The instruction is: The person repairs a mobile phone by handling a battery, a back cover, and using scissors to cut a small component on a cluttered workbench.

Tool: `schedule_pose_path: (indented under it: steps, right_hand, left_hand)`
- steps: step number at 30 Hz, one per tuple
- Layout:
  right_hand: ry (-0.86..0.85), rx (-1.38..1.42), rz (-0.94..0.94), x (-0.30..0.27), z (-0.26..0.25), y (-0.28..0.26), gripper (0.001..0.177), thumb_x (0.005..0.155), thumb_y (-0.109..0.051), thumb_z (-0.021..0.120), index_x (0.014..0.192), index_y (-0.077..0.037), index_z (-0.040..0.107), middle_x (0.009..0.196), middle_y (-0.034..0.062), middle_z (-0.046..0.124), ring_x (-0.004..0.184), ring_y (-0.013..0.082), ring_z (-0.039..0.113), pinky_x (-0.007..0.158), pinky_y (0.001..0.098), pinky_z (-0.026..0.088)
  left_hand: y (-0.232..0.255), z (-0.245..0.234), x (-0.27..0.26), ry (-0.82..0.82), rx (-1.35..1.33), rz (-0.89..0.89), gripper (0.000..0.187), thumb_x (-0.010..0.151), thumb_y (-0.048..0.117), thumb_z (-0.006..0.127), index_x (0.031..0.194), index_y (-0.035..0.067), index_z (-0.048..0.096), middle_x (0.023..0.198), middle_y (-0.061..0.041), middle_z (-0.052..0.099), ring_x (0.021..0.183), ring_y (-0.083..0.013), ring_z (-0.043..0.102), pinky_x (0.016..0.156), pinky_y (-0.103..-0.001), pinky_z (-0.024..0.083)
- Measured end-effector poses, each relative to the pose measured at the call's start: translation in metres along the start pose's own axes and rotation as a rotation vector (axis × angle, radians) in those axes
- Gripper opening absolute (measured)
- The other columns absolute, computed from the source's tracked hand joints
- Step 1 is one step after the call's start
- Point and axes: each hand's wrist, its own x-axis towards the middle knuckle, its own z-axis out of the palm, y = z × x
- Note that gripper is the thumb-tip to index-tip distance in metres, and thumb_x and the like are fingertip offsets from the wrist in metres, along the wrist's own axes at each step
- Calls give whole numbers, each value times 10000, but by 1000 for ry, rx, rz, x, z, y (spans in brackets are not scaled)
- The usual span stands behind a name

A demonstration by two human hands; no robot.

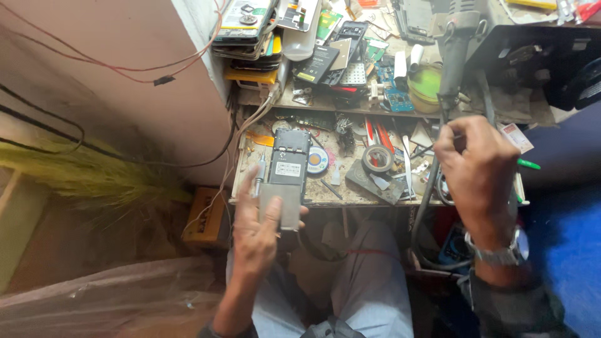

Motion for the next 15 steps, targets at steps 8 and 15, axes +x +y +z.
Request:
schedule_pose_path:
  steps: [8, 15]
  right_hand:
    - [10, 786, 402, -76, 24, -110, 168, 1011, -46, 674, 1163, 24, 682, 977, 104, 749, 855, 142, 750, 709, 266, 591]
    - [-140, 989, 669, -104, 32, -140, 109, 993, -58, 647, 1074, 8, 678, 986, 85, 792, 826, 102, 697, 705, 255, 577]
  left_hand:
    - [-24, 37, -47, -165, 269, 234, 343, 932, 132, 722, 1259, 40, 677, 1204, -128, 685, 1026, -247, 754, 865, -334, 621]
    - [-17, 26, -71, -134, 501, 553, 652, 780, 234, 888, 1326, -7, 625, 1311, -206, 642, 1188, -345, 682, 995, -396, 558]
